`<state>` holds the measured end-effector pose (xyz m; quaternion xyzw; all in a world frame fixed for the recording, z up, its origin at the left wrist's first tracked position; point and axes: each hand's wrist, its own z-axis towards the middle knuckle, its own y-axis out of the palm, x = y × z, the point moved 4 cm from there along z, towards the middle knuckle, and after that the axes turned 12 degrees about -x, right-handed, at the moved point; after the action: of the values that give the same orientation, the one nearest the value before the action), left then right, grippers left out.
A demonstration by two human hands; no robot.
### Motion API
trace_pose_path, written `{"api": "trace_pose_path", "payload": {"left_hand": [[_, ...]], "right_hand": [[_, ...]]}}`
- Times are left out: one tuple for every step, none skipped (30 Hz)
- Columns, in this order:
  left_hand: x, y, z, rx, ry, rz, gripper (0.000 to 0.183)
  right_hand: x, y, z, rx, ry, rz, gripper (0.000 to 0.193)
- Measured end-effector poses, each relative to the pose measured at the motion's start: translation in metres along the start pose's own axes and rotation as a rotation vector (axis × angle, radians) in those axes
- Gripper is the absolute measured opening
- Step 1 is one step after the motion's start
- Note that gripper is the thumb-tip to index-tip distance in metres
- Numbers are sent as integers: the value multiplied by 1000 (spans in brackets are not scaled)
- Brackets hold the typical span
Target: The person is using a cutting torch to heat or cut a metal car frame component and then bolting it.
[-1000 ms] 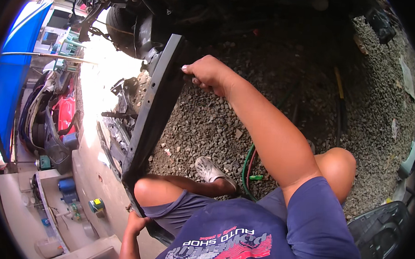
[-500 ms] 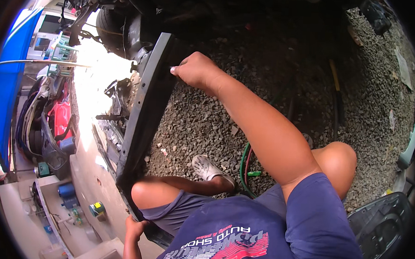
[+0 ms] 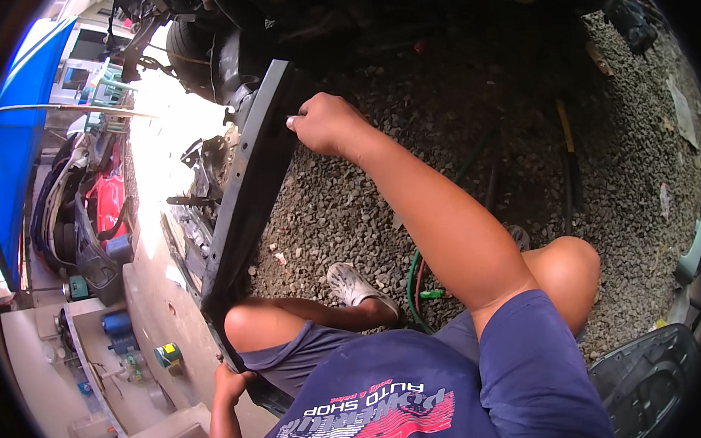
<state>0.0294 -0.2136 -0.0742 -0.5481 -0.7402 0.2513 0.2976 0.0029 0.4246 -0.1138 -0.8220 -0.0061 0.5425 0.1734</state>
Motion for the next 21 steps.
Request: {"api": "trace_pose_path", "payload": {"left_hand": [[-1, 1, 1, -11, 9, -7, 50], [-2, 2, 2, -12, 9, -9, 50], [-2, 4, 4, -14, 23, 5, 51], [-1, 5, 4, -18, 36, 22, 51], [-3, 6, 4, -21, 36, 23, 51], [-5, 8, 6, -13, 17, 6, 50], [-6, 9, 8, -6, 1, -11, 50], [-6, 11, 10, -9, 4, -8, 50], [-6, 12, 11, -26, 18, -9, 51], [-6, 12, 12, -45, 30, -8, 51], [-7, 12, 12, -49, 31, -3, 51], [-9, 12, 11, -27, 21, -3, 51], [-9, 14, 9, -8, 11, -8, 52], [-8, 16, 9, -15, 10, -11, 52], [-7, 14, 11, -7, 0, 8, 52], [-5, 15, 9, 4, -14, 22, 51], [-4, 19, 8, 0, -21, 11, 51], [1, 17, 4, 236, 44, 134, 48], [9, 15, -3, 480, 103, 252, 44], [23, 21, -6, 474, 95, 231, 44], [52, 22, -18, 601, 335, 236, 38]], "right_hand": [[-1, 3, -4, 60, -32, -108, 37], [1, 6, -8, 59, -32, -110, 37], [0, 7, -12, 104, -103, -223, 37], [-2, 7, -18, 147, -171, -334, 36], [0, 5, -20, 147, -167, -334, 36], [2, 1, -23, 141, -155, -303, 34], [5, -4, -26, 138, -141, -273, 31], [8, -10, -29, 141, -137, -273, 31], [9, -15, -33, 120, -160, -306, 31], [12, -16, -35, 98, -179, -337, 30], [14, -16, -37, 100, -173, -334, 30], [17, -15, -38, 88, -178, -265, 31], [21, -14, -39, 75, -182, -199, 32], [27, -16, -40, 72, -177, -204, 32], [35, -19, -41, 53, -164, -159, 34], [41, -20, -40, 29, -156, -114, 36], [46, -19, -41, 18, -155, -122, 36], [53, -19, -41, 14, -98, -142, 37], [57, -19, -39, 8, -50, -165, 37], [67, -17, -38, 20, -52, -158, 38], [79, -17, -39, 8, -52, -179, 38]]}}
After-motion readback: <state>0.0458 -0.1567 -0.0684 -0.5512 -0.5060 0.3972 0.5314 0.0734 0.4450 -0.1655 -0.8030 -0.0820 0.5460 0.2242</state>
